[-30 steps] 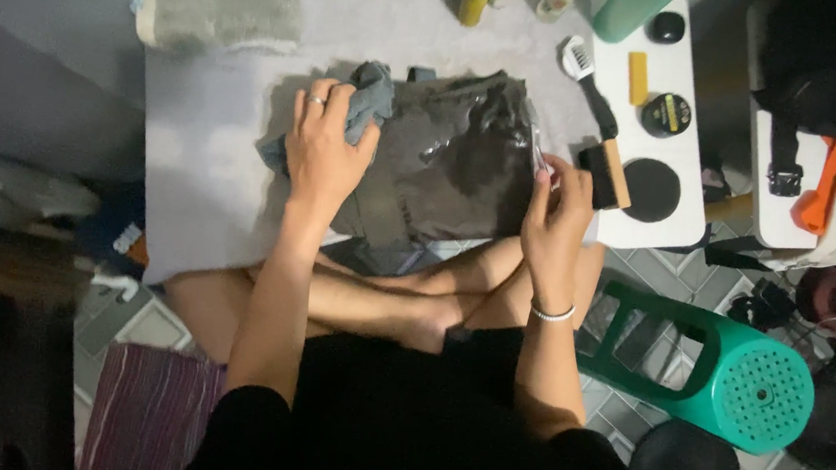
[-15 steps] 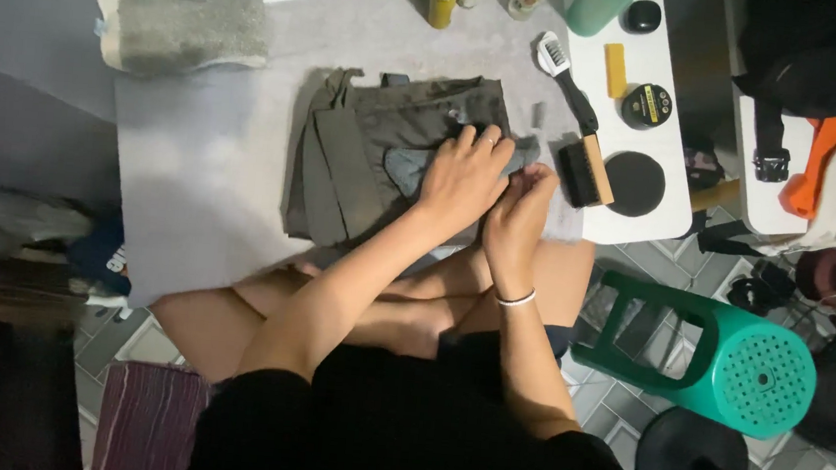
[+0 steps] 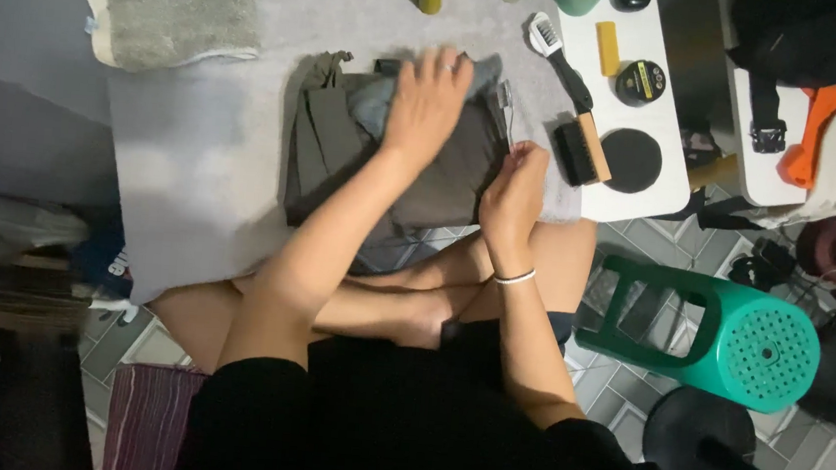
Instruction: Applying sealant or adhesive to the seams of a dark bag using a small applicator tool and wiping it with a cloth.
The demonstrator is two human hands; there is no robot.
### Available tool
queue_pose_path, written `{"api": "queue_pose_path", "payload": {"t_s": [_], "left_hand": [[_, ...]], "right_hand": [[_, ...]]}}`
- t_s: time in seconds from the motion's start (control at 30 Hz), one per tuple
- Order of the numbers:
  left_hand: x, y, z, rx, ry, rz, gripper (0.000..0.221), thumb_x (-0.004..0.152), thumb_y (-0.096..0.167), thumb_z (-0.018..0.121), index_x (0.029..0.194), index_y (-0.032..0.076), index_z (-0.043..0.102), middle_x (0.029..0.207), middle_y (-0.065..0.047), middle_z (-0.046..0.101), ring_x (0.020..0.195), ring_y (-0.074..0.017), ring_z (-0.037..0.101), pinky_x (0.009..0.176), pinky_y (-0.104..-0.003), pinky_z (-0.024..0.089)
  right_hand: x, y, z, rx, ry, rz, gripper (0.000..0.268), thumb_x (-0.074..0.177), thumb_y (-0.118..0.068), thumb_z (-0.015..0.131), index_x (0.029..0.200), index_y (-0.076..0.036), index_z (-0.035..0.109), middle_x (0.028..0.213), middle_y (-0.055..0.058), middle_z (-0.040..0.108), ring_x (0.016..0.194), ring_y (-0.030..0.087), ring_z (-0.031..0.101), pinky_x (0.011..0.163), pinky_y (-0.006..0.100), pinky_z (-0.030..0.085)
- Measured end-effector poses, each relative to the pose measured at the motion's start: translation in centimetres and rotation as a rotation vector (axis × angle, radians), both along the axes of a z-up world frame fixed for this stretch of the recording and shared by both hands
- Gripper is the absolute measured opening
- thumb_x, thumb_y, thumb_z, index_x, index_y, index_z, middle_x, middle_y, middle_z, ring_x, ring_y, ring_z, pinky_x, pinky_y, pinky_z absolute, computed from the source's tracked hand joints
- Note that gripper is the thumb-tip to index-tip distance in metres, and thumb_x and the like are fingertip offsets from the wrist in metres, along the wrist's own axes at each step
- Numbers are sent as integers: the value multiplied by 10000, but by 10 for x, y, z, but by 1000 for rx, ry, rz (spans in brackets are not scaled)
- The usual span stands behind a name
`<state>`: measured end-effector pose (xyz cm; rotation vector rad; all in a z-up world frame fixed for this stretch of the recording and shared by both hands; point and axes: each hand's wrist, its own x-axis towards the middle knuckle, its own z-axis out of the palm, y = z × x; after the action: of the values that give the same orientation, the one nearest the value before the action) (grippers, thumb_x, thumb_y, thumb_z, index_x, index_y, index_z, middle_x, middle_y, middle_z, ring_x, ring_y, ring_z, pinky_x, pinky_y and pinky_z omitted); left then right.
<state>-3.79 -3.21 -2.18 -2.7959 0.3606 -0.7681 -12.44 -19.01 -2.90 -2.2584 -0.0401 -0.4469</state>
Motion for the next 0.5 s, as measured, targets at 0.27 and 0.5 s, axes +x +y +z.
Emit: {"api": "queue_pose_path", "payload": {"t_s": [0.27, 0.5], "left_hand": [[29, 71, 15, -74, -36, 223, 442, 878, 240, 793, 1239, 108, 575, 1263, -137, 530, 1053, -328, 543, 785, -400, 518], [-36, 33, 87, -424, 30, -46, 480, 801, 211, 806, 1231, 119, 615, 1303, -189, 522, 1060, -401, 561, 766, -513, 559]], "right_hand": [[-2, -1, 6, -3, 1, 16, 127, 1094, -133, 345, 1094, -43, 434, 1018, 132, 482, 854, 309, 536, 720, 449, 435], [0, -9, 15, 188, -74, 91, 83, 1062, -88, 469, 1092, -24, 426, 1056, 130, 473, 954, 253, 511, 894, 365, 433]]}}
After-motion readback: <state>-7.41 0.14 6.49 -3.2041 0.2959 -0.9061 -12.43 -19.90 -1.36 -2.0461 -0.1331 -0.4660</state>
